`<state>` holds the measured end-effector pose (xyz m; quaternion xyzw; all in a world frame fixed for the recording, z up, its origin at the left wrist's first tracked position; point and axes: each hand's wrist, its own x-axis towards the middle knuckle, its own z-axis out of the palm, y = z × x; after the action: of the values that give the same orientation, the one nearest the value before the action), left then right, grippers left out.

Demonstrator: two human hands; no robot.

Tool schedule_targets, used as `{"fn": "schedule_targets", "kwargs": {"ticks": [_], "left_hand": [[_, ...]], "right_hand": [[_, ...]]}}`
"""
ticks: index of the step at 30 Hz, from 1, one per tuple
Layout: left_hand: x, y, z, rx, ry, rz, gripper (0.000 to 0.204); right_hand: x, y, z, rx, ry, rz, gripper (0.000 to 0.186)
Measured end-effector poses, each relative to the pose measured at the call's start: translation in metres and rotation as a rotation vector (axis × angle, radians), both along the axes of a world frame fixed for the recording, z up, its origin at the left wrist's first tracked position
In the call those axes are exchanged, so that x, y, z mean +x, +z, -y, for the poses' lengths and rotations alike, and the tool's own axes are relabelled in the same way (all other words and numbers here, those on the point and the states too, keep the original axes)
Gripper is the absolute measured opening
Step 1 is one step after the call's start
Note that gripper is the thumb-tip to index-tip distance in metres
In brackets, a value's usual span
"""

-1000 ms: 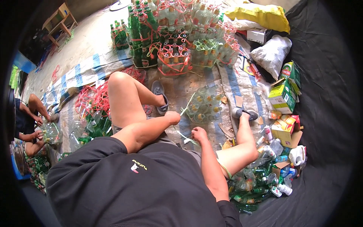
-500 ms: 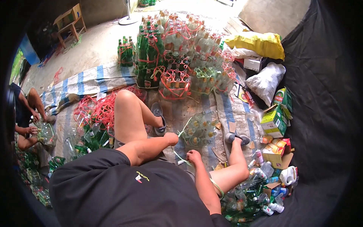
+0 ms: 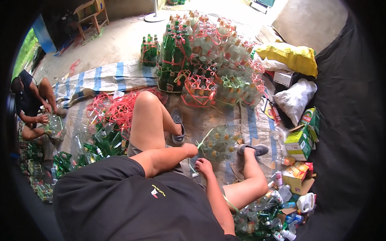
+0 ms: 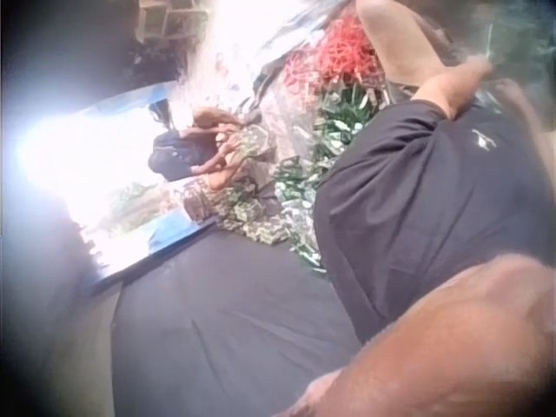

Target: The person organizes glass bottles into baskets using plastic ties.

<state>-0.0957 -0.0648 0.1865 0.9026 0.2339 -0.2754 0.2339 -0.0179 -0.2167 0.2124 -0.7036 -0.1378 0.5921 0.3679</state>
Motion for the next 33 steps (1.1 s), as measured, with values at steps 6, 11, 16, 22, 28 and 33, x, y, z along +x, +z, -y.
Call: {"fn": "schedule_targets", "kwargs": {"ticks": [6,11,16,22,28,33], "left_hand": [[0.006,0.034,-0.004,-0.123,0.015,-0.085,0.028],[-0.002,0.012,0.001,-0.086,0.063,-0.082,0.028],[0.011,0.012,0.007,-0.104,0.043,-0.082,0.029],[0.003,0.014,-0.001,-0.131,0.042,-0.104,0.027],[0.000,0.024,-0.002,-0.137,0.033,-0.076,0.027],[0.005,0.025,0.002,-0.149,0.034,-0.092,0.028]], "right_hand": [[0.034,-0.075,0.022,0.042,0.374,0.598,0.019],[0.004,-0.016,-0.011,-0.013,0.179,0.224,0.019],[0.010,-0.008,-0.013,0.053,0.185,0.284,0.019],[0.009,-0.021,-0.008,0.018,0.193,0.251,0.020],[0.008,-0.025,-0.002,-0.018,0.197,0.227,0.017],[0.012,-0.033,0.004,-0.021,0.228,0.340,0.019]]}}
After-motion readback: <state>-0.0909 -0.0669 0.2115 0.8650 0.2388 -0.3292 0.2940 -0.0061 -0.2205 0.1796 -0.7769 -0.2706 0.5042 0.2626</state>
